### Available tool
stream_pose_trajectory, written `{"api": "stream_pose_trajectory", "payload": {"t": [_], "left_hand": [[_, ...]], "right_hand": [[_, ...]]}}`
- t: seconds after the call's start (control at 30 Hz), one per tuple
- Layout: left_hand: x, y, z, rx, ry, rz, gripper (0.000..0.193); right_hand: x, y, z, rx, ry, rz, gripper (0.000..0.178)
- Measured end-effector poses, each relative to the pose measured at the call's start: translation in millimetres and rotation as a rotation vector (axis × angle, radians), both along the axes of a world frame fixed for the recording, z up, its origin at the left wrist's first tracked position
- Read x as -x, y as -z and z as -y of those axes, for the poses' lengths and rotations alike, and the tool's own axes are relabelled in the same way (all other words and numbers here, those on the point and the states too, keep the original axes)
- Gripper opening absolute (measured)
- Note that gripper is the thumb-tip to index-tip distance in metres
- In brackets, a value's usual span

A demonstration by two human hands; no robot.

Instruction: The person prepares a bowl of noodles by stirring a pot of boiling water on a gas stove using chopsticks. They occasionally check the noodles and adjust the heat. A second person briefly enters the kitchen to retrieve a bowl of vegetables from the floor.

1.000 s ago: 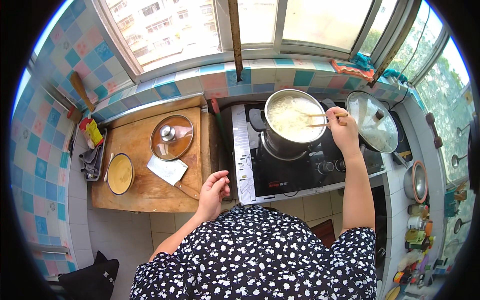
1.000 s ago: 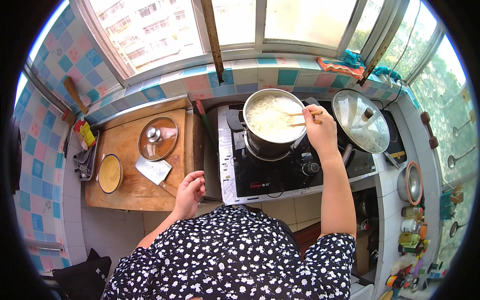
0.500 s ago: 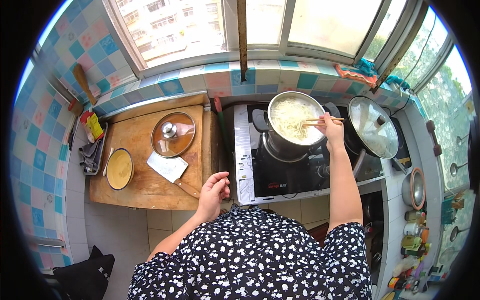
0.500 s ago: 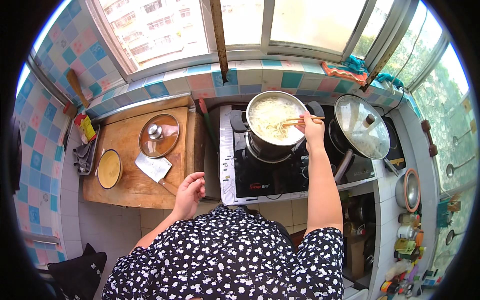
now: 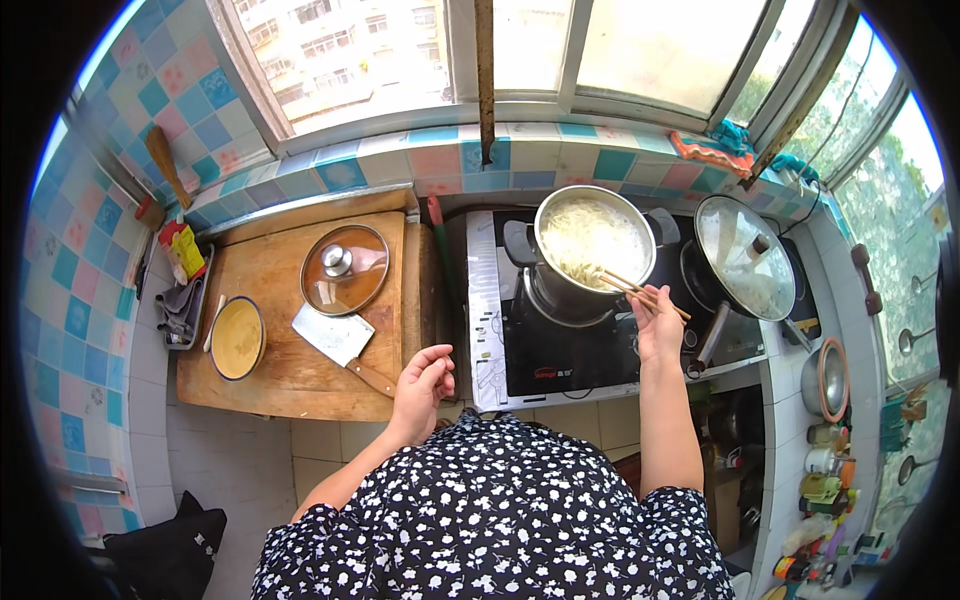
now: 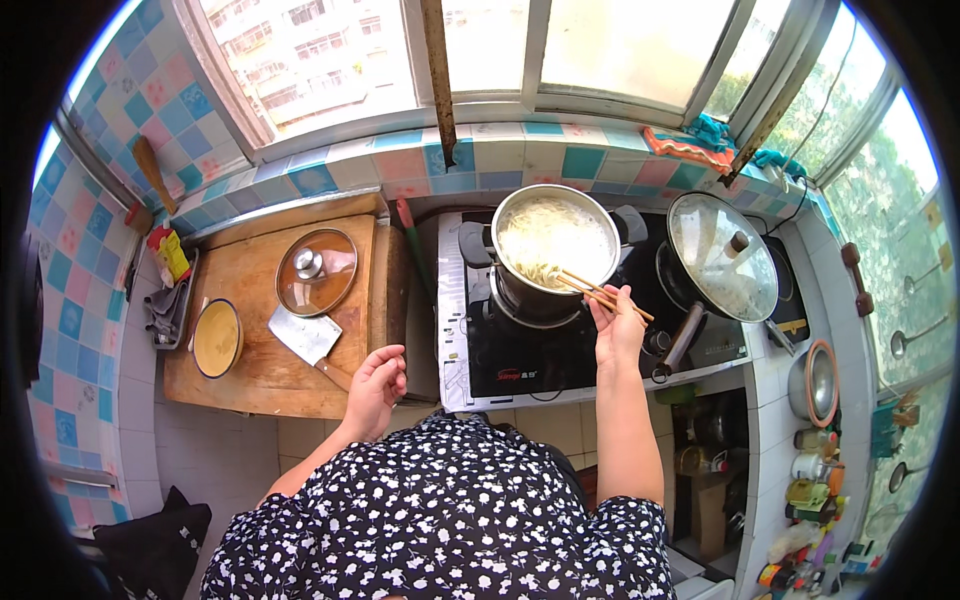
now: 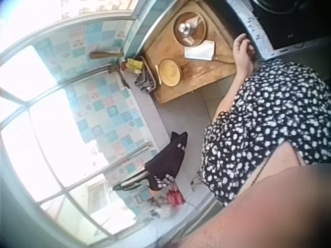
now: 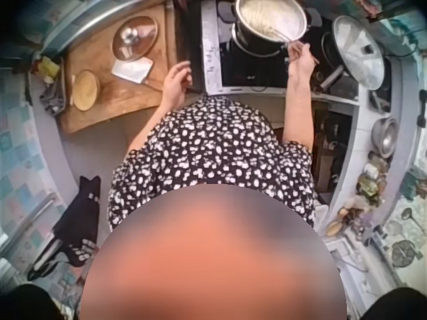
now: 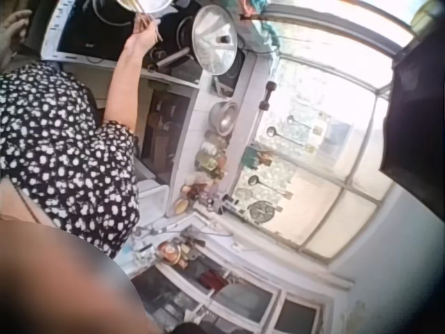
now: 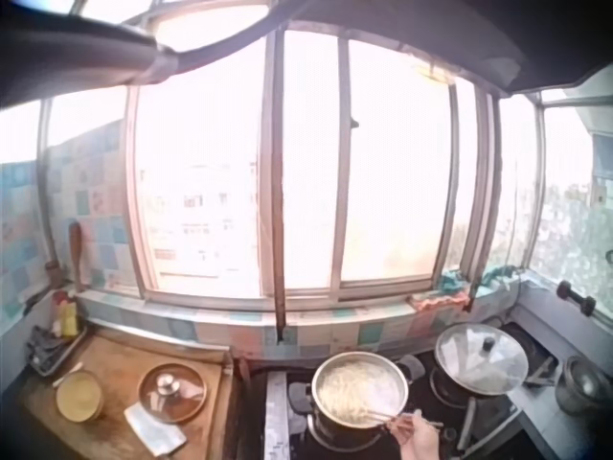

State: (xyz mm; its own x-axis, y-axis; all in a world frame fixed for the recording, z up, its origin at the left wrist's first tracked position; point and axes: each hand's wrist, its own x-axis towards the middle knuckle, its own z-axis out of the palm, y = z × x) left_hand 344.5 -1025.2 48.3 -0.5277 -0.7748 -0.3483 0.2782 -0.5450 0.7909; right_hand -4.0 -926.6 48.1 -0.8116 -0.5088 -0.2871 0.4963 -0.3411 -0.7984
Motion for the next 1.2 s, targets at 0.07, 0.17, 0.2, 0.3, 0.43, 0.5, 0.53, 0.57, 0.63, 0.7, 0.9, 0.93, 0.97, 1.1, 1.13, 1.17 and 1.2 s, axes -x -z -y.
{"api": "stream_pose_trajectory", "payload": {"t": [0.07, 0.17, 0.2, 0.3, 0.43, 0.5, 0.53, 0.57, 0.63, 0.7, 0.9, 0.93, 0.97, 1.1, 1.13, 1.17, 1.2], "left_hand": [[1, 1, 0, -0.001, 0.004, -0.005, 0.022], [2, -1, 0, 0.01, 0.013, -0.002, 0.022], [2, -2, 0, 0.003, 0.011, 0.002, 0.022], [3, -2, 0, -0.007, 0.005, 0.006, 0.022], [2, -1, 1, 0.0, -0.005, -0.006, 0.021], [2, 0, 1, -0.006, -0.006, -0.011, 0.021], [1, 1, 1, -0.009, -0.005, -0.012, 0.021], [1, 1, 1, -0.008, -0.005, -0.013, 0.021], [3, 2, 1, -0.01, -0.01, -0.013, 0.022], [5, 0, 1, -0.014, -0.002, -0.008, 0.021], [6, -1, 2, 0.01, 0.01, -0.003, 0.021], [6, 0, 2, 0.01, 0.005, -0.004, 0.021], [6, 0, 3, 0.011, 0.006, -0.006, 0.021], [8, -1, 2, 0.0, 0.019, 0.003, 0.021], [8, -3, 2, 0.001, 0.016, 0.003, 0.021], [7, -5, 2, 0.003, 0.008, 0.007, 0.021], [5, -5, 2, 0.002, 0.001, 0.011, 0.021]], "right_hand": [[-1, 8, 0, 0.057, 0.043, 0.125, 0.033], [2, 7, 3, 0.116, 0.103, 0.176, 0.035], [4, 5, 4, 0.138, 0.124, 0.183, 0.035], [16, -12, 11, 0.165, 0.199, 0.084, 0.035], [21, -51, 9, 0.005, 0.215, -0.279, 0.032], [22, -67, 4, -0.122, 0.17, -0.481, 0.031], [17, -79, -1, -0.195, 0.108, -0.613, 0.029], [11, -88, -6, -0.25, 0.069, -0.704, 0.028], [-4, -102, -9, -0.277, -0.018, -0.806, 0.027], [-16, -103, -5, -0.222, -0.128, -0.811, 0.027], [-14, -98, -3, -0.494, -0.02, -1.063, 0.019], [-11, -102, -5, -0.543, -0.016, -1.129, 0.021], [-7, -105, -7, -0.61, -0.034, -1.135, 0.022], [28, -72, 8, -0.571, -0.062, -0.899, 0.026], [37, -56, 15, -0.52, -0.095, -0.809, 0.027], [39, -53, 22, -0.46, -0.088, -0.74, 0.027], [40, -51, 29, -0.401, -0.082, -0.67, 0.028]]}}
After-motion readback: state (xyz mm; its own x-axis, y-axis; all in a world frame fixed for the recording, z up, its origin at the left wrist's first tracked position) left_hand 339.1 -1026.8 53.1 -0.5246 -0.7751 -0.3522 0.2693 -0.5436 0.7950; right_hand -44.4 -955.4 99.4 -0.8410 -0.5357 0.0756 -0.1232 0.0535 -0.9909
